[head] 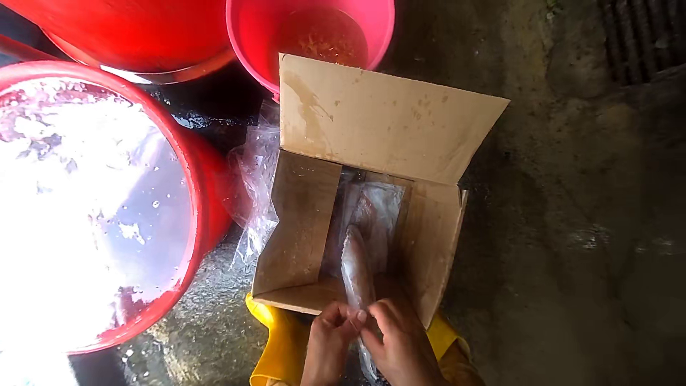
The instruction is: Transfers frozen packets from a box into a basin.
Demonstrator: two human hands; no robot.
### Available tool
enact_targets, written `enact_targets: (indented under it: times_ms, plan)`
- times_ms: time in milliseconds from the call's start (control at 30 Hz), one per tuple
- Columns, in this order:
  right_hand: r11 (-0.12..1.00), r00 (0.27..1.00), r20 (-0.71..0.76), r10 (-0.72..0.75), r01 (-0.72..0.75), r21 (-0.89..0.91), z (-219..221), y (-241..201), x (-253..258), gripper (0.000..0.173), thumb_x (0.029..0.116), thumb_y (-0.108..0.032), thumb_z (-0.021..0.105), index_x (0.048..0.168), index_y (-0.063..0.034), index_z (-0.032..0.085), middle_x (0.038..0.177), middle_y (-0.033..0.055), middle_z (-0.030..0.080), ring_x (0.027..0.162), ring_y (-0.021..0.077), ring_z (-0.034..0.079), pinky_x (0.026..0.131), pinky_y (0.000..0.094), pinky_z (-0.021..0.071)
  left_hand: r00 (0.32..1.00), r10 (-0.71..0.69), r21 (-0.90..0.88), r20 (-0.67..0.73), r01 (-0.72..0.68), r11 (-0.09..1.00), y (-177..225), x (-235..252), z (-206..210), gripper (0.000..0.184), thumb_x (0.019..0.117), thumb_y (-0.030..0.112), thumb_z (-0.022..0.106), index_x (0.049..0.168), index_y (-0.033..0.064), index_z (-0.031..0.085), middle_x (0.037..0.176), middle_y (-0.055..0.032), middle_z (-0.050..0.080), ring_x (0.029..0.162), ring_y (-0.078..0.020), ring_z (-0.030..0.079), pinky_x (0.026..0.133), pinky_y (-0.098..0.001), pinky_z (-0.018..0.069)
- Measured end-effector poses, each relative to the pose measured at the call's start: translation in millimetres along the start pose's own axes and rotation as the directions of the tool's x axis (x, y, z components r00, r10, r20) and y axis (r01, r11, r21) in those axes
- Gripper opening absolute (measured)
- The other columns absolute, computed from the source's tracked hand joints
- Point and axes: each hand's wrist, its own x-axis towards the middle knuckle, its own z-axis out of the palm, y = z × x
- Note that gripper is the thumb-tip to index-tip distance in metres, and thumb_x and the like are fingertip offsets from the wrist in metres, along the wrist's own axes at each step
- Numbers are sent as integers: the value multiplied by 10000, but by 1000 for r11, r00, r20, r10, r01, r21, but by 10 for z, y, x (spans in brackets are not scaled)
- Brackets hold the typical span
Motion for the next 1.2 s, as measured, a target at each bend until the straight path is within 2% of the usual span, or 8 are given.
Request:
enact_targets:
  times_ms: [167,433,667,900,967,1033,1133,1200]
  plan:
    - [990,1000,26,4,0,-139,-126,-109,108,118,819,-183,711,817,-67,691,786,78,685,674,209,698,573,375,586,999,-4,-38,39,6,999,11,70,51,176,862,168,800,813,46,683,736,-44,672,702,-133,650,690,-306,563]
    - [983,989,129,-79,99,-157,-285,-35,273,118,835,-143,653,746,-66,668,708,75,661,649,218,689,564,398,567,978,52,62,202,-66,996,66,167,1,151,953,196,710,949,54,761,846,-44,739,793,-135,707,784,-327,603]
    - [955,979,152,-133,167,-245,-189,-24,274,104,802,-171,674,780,-69,667,738,82,671,649,233,698,545,414,573,973,226,371,54,-229,900,18,127,154,190,935,278,606,859,144,717,685,52,641,618,-78,613,593,-323,534]
    - [900,984,162,-73,135,-414,-189,-130,250,180,755,-160,757,889,-44,723,815,119,694,694,267,715,576,409,589,918,378,599,-124,-234,766,36,20,392,235,907,235,553,840,107,738,710,-3,677,636,-128,652,604,-390,560]
    - [922,983,170,-67,126,-365,-231,-93,259,154,781,-149,734,890,-41,719,831,119,699,716,270,721,592,417,594,928,354,558,-113,-236,796,39,12,394,242,917,251,553,865,115,746,710,11,677,634,-116,650,603,-379,560]
    - [983,950,310,25,34,-183,-387,-2,286,186,923,-179,615,961,-17,697,941,154,708,845,306,720,713,475,590,968,253,381,2,-234,895,40,52,322,215,954,260,575,895,126,732,720,36,676,653,-89,651,628,-335,563]
    - [996,852,519,72,-34,-82,-555,169,379,363,993,-393,570,985,-42,662,959,147,679,889,299,688,772,496,567,967,169,146,192,-198,969,32,161,231,187,986,187,584,906,87,720,763,4,705,708,-105,677,693,-312,580]
    - [995,772,635,31,34,-91,-623,172,484,307,1031,-285,540,1006,-3,659,987,184,683,962,342,685,844,527,547,957,146,118,251,-180,977,39,199,236,189,995,173,572,910,72,708,793,-13,722,742,-125,707,732,-324,607]
